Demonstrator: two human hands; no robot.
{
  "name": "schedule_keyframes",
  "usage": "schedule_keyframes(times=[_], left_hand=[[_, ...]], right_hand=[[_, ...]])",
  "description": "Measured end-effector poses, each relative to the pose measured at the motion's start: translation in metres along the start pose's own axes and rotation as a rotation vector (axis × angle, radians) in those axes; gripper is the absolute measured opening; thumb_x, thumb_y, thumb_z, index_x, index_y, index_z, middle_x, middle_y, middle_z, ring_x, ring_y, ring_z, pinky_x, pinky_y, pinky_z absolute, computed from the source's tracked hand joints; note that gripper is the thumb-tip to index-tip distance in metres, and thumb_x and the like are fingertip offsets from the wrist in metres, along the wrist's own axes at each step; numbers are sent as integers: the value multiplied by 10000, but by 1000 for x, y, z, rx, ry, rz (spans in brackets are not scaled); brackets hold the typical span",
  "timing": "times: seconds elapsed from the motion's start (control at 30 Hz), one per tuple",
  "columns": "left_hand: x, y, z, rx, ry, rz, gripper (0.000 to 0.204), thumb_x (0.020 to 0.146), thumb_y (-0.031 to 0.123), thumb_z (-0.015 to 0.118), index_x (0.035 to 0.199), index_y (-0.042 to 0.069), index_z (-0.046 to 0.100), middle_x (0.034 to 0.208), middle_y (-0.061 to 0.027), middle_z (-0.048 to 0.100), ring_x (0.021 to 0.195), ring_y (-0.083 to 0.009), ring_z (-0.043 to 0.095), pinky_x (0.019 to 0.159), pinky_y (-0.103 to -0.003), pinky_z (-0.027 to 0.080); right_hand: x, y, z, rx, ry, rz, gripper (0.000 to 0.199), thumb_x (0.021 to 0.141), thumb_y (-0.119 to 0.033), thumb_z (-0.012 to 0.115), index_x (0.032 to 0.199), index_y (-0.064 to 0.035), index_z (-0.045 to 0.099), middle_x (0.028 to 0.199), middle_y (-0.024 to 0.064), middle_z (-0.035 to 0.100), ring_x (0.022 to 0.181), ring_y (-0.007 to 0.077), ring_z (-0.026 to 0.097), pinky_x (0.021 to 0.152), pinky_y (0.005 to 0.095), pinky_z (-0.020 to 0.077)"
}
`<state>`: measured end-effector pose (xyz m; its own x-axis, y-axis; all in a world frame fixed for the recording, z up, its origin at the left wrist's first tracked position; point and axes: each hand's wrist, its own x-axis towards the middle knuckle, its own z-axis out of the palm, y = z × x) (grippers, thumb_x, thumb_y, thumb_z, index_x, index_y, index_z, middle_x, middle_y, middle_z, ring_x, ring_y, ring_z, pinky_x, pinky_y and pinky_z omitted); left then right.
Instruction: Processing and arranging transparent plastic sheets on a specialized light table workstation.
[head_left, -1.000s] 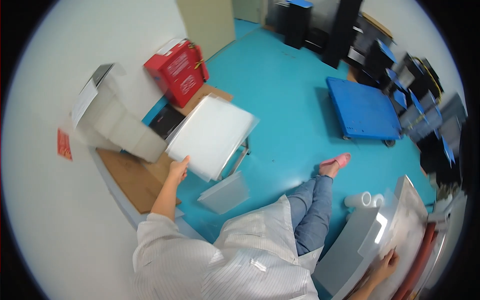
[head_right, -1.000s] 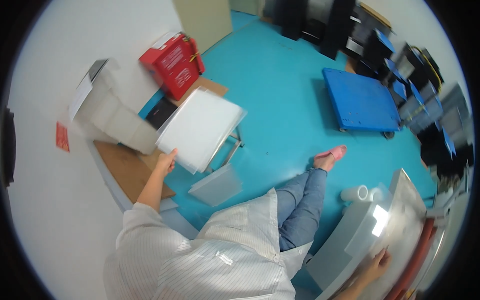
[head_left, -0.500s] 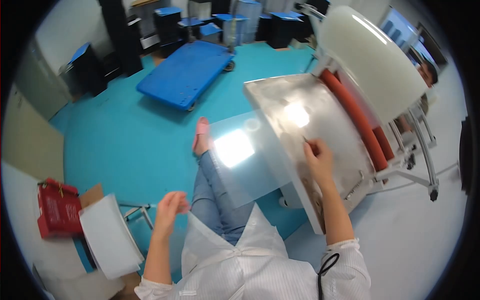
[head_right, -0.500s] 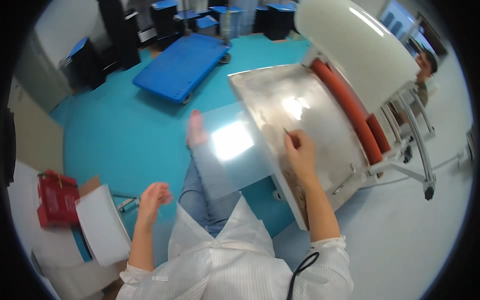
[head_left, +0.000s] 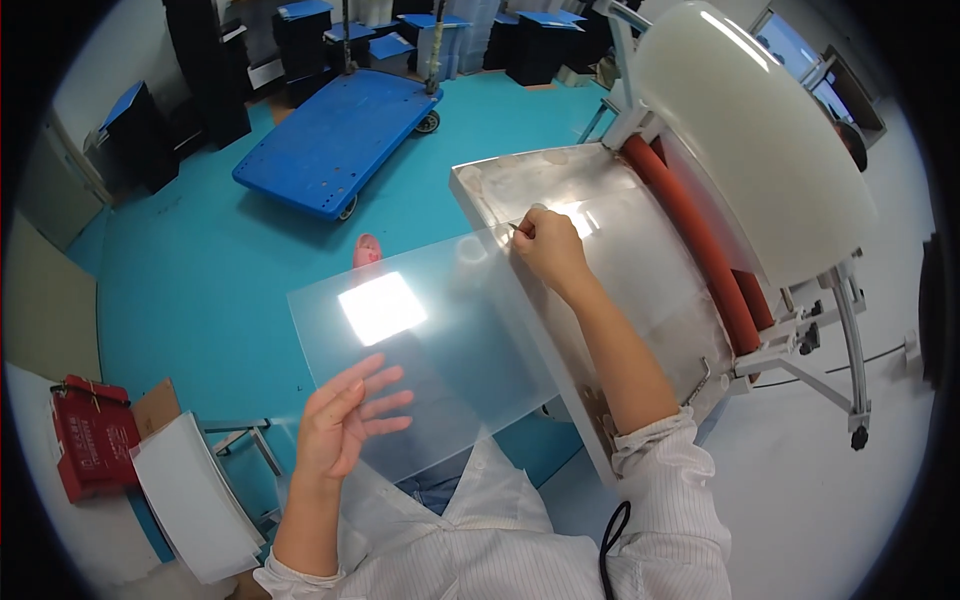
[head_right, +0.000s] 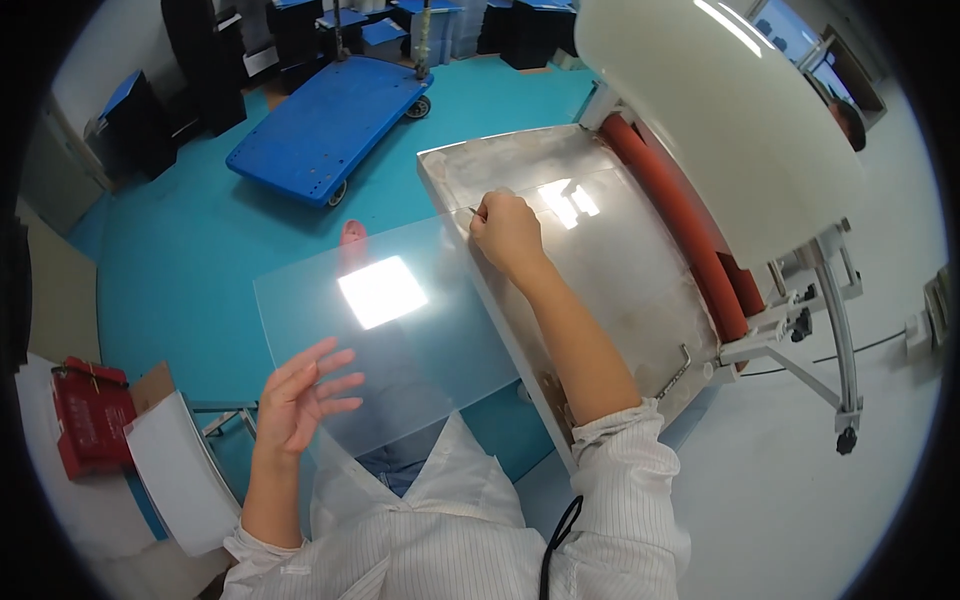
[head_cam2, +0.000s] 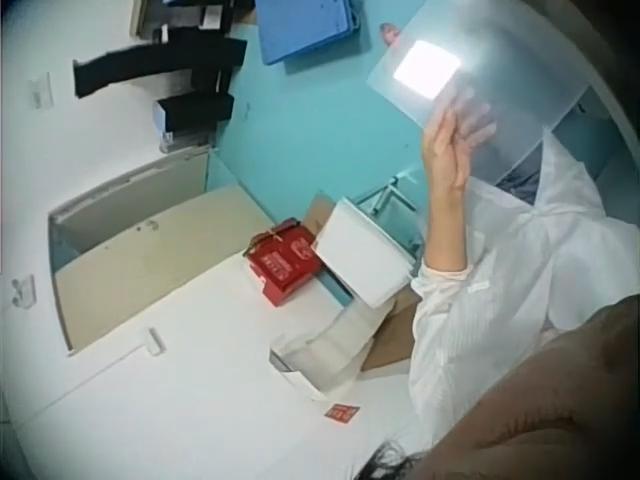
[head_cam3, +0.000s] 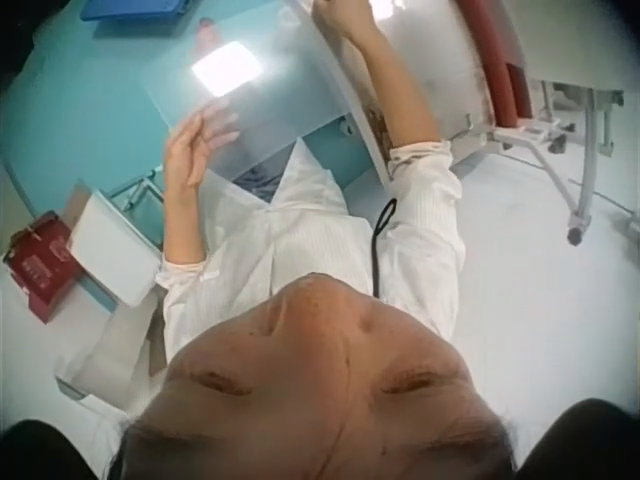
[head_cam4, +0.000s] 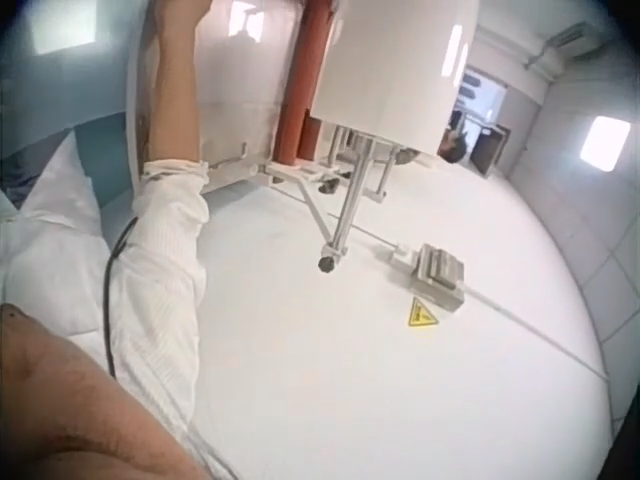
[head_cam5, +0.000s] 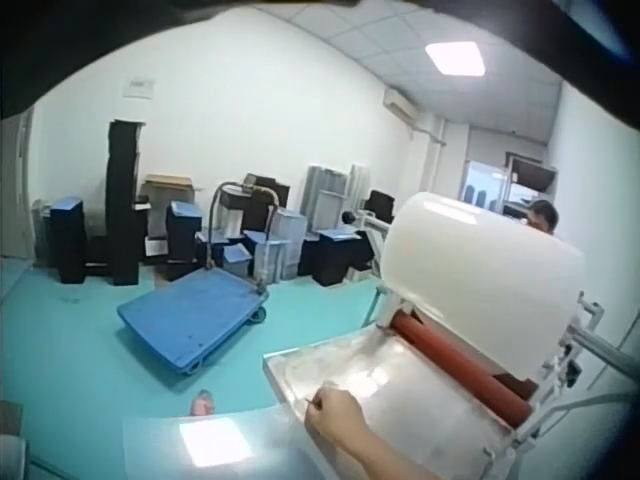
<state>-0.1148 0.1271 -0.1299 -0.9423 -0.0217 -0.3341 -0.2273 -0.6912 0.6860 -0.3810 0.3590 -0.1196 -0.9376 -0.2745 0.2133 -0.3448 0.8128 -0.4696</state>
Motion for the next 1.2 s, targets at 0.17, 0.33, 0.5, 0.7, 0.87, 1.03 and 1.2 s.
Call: schedule_keyframes(times=[0.17, 0.33, 0.5, 0.7, 0.87, 1.03, 1.2], left_hand=[[-11, 23, 19, 95, 58, 58, 471, 959, 164, 493, 1317, -131, 409, 1192, -291, 571, 989, -404, 647, 740, -471, 595], [-18, 38, 37, 172, 66, 87, 479, 953, 156, 487, 1309, -154, 400, 1179, -305, 570, 983, -397, 650, 736, -460, 599], [-19, 48, 52, 188, 64, 89, 468, 946, 148, 490, 1299, -150, 417, 1168, -296, 579, 974, -388, 653, 738, -450, 597], [-19, 50, 60, 185, 79, 120, 450, 929, 128, 502, 1263, -165, 434, 1123, -304, 593, 936, -391, 664, 694, -441, 604], [-19, 45, 61, 152, 92, 136, 412, 912, 91, 500, 1224, -173, 450, 1075, -315, 607, 894, -402, 673, 644, -438, 613], [-31, 40, 40, 184, 140, 179, 429, 933, 106, 484, 1269, -157, 437, 1138, -270, 598, 965, -409, 650, 690, -445, 609], [-52, 23, -1, 68, 223, 228, 404, 908, 79, 498, 1259, -119, 477, 1138, -245, 610, 918, -347, 673, 665, -424, 613]], right_hand=[[6, -10, 5, -74, -33, 0, 121, 733, -98, 647, 757, 20, 661, 734, 175, 667, 687, 294, 649, 674, 369, 511], [13, -21, 3, -101, -99, 28, 118, 706, -73, 636, 736, 34, 676, 730, 204, 660, 686, 310, 649, 656, 381, 508], [17, -18, -6, -146, -143, 5, 119, 687, -59, 628, 741, 36, 674, 718, 213, 654, 673, 337, 642, 654, 387, 509], [-77, -4, -47, -235, -190, -70, 111, 712, -81, 617, 707, 28, 637, 690, 227, 618, 651, 371, 617, 636, 417, 493], [-181, -2, -102, -225, -250, 123, 104, 722, -75, 630, 712, 28, 624, 687, 225, 611, 658, 396, 601, 619, 432, 478], [-176, 2, -120, 22, -223, 133, 153, 802, -99, 652, 755, 32, 588, 601, 103, 575, 549, 179, 556, 537, 329, 451], [-138, 13, -80, 536, -8, 132, 134, 905, -133, 608, 885, -5, 573, 678, -18, 516, 573, 57, 465, 508, 246, 390]])
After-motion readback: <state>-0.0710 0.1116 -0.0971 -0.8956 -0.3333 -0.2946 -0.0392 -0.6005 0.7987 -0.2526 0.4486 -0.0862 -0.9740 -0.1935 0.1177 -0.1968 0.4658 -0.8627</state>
